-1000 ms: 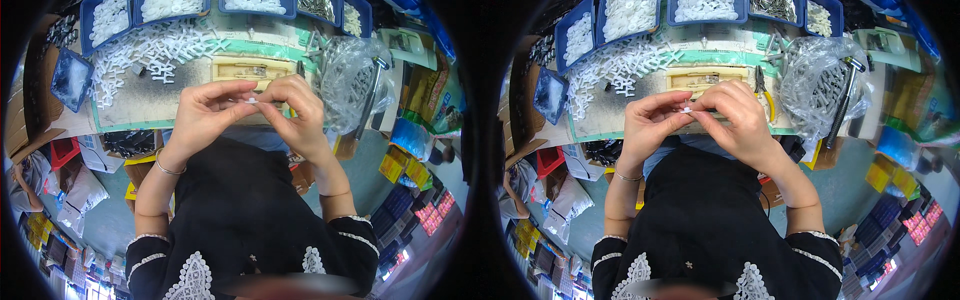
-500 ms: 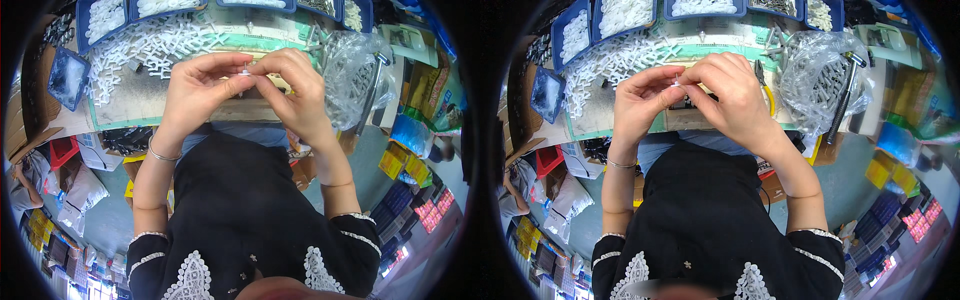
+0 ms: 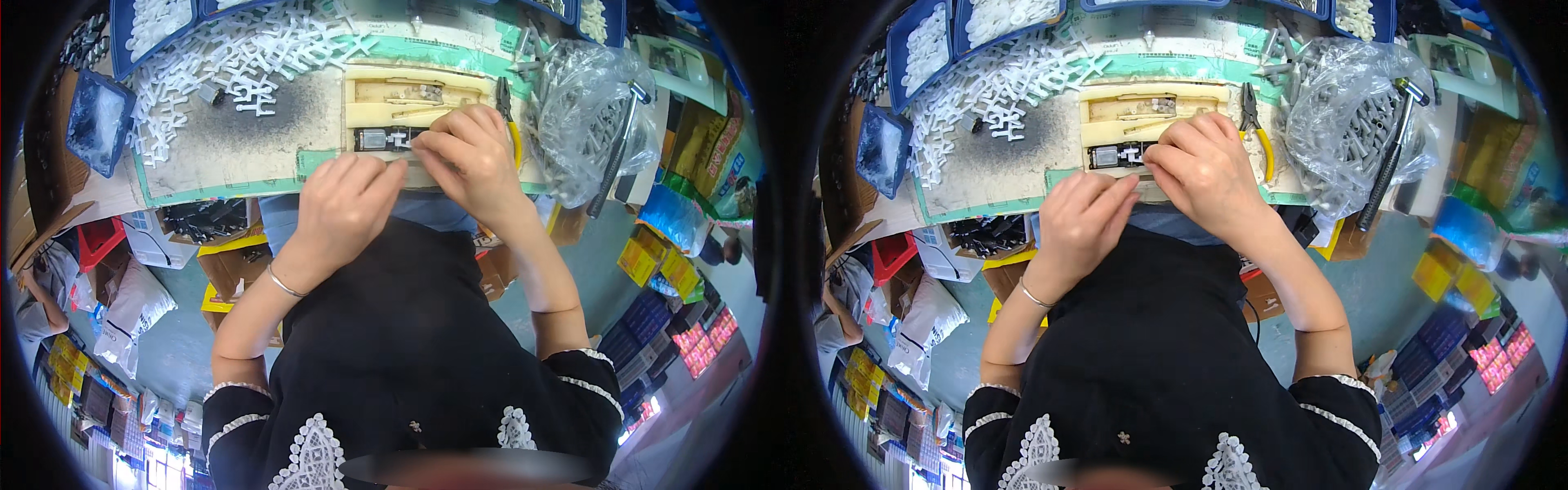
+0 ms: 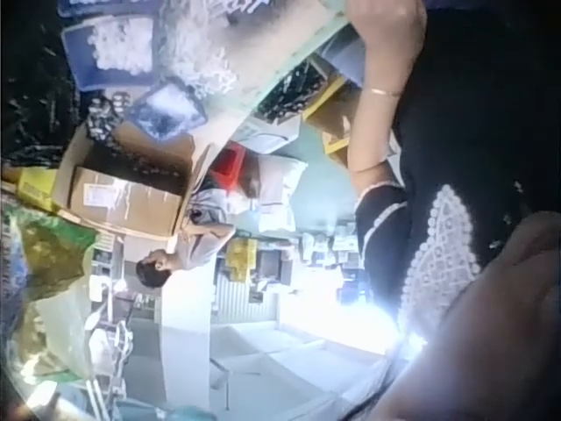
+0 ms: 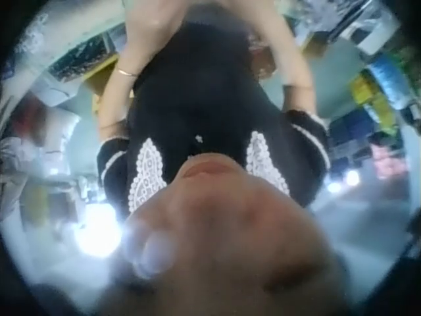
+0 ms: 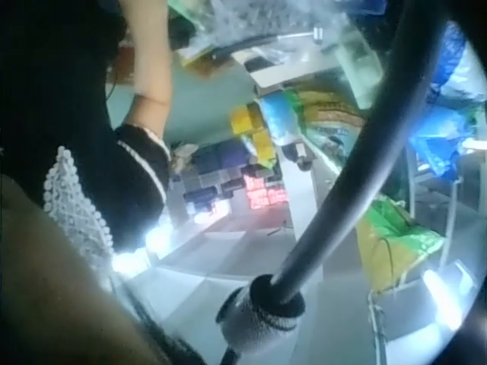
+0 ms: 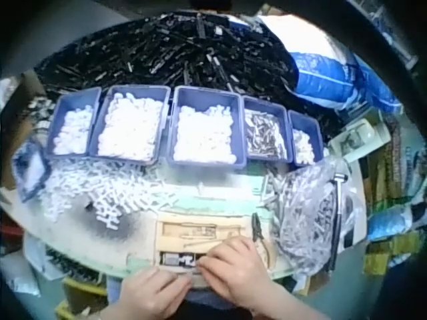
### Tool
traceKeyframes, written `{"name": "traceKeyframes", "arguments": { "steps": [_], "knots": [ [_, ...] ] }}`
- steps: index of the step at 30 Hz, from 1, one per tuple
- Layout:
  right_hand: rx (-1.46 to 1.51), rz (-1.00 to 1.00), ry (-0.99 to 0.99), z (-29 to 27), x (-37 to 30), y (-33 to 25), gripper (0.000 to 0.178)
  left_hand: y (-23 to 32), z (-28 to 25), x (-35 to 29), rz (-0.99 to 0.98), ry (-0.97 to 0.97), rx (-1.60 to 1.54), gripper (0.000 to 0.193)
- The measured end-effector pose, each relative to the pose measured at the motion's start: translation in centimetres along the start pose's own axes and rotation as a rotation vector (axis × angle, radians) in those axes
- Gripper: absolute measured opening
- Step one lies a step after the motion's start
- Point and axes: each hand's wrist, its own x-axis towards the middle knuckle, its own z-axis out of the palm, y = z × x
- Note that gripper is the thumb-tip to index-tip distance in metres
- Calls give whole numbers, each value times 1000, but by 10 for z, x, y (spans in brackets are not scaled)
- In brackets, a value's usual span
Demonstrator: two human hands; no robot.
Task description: The person assembles small plastic components and metal terminals into a black housing using pliers and a screwdriver.
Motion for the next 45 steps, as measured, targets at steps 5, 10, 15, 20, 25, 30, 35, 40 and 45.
{"name": "traceKeyframes", "arguments": {
  "steps": [5,10,15,20,25,30,35,40,45],
  "knots": [
    [-38,-8,-47,-1,1,-1,10,4,15,-10,49,-48,168,38],
    [-85,-35,-123,-9,5,0,11,8,22,-15,45,-89,242,46],
    [-48,57,-71,-14,10,-1,13,10,25,-18,51,-84,281,50],
    [-71,-44,-183,-17,17,1,14,12,30,-18,52,-92,333,51],
    [-84,-57,-227,-20,18,-3,20,22,29,-13,-3,-129,414,51],
    [78,-6,-13,-47,36,21,23,1,18,-21,149,44,205,36],
    [-396,138,127,-78,107,115,21,-19,-27,8,52,285,23,15],
    [-601,258,-25,-71,126,128,14,-78,-88,49,-306,424,223,16],
    [-523,205,35,-73,122,123,12,-152,-131,83,-326,364,647,18]
  ]
}}
